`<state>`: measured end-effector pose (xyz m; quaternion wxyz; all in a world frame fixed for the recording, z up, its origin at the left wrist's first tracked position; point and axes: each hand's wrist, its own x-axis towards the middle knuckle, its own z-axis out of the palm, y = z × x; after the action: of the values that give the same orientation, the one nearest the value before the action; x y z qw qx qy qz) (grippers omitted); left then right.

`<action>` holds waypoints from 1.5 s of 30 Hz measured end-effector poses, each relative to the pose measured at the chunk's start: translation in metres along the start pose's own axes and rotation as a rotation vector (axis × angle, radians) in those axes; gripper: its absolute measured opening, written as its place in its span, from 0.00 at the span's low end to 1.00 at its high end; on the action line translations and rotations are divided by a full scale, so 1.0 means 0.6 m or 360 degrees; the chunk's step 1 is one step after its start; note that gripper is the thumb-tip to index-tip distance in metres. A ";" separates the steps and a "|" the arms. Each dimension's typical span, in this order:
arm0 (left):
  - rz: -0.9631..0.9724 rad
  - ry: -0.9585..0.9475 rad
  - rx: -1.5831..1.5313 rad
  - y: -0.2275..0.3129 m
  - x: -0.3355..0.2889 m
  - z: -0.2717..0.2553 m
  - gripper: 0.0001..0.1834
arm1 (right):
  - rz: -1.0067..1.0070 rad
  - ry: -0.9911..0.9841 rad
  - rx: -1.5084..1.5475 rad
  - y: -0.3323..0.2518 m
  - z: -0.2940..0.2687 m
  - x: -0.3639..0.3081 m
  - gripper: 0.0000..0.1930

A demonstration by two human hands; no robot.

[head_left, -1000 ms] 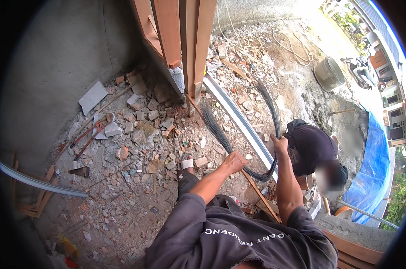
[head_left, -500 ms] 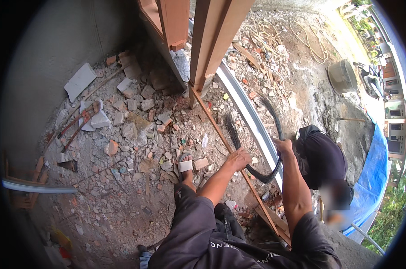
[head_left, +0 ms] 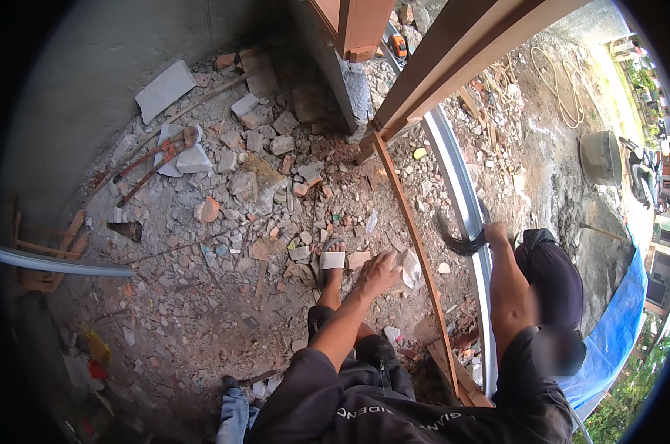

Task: The person works on a construction site, handling a metal conduit and a hand saw. They then use a hammer and chisel to chip away concrete around a window frame opening. Finally, they pour a bucket of wet cement into a mixing bowl.

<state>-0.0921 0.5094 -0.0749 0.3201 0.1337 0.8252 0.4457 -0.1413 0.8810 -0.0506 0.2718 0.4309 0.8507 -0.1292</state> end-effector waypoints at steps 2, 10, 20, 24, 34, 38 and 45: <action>0.0056 0.0390 0.0210 -0.067 -0.078 -0.039 0.21 | 0.0055 0.0180 0.0025 -0.014 0.025 -0.015 0.20; -0.1307 0.0148 0.0318 -0.241 -0.454 -0.149 0.25 | -0.0122 0.0347 0.0349 0.018 0.019 -0.117 0.25; -0.1172 0.0611 -0.0057 -0.187 -0.580 -0.097 0.23 | -0.0401 0.0090 0.0443 0.107 0.027 -0.374 0.24; -0.1054 0.0503 -0.0062 -0.176 -0.559 -0.112 0.22 | -0.0337 -0.0055 0.0253 0.198 0.053 -0.417 0.22; -0.0913 0.0700 0.0011 -0.236 -0.504 -0.247 0.20 | 0.0015 -0.0015 0.0329 0.275 0.127 -0.554 0.21; -0.0674 0.0525 -0.0011 -0.273 -0.487 -0.281 0.21 | 0.0090 -0.0021 0.0275 0.234 0.164 -0.584 0.22; -0.0822 0.0435 -0.0139 -0.329 -0.561 -0.416 0.20 | -0.0229 -0.0097 0.0499 -0.027 0.151 -0.702 0.19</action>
<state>0.0149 0.0649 0.0000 0.3143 -0.1559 0.8475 0.3984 0.0797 0.5508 0.1164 0.2170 0.4020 0.8401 -0.2923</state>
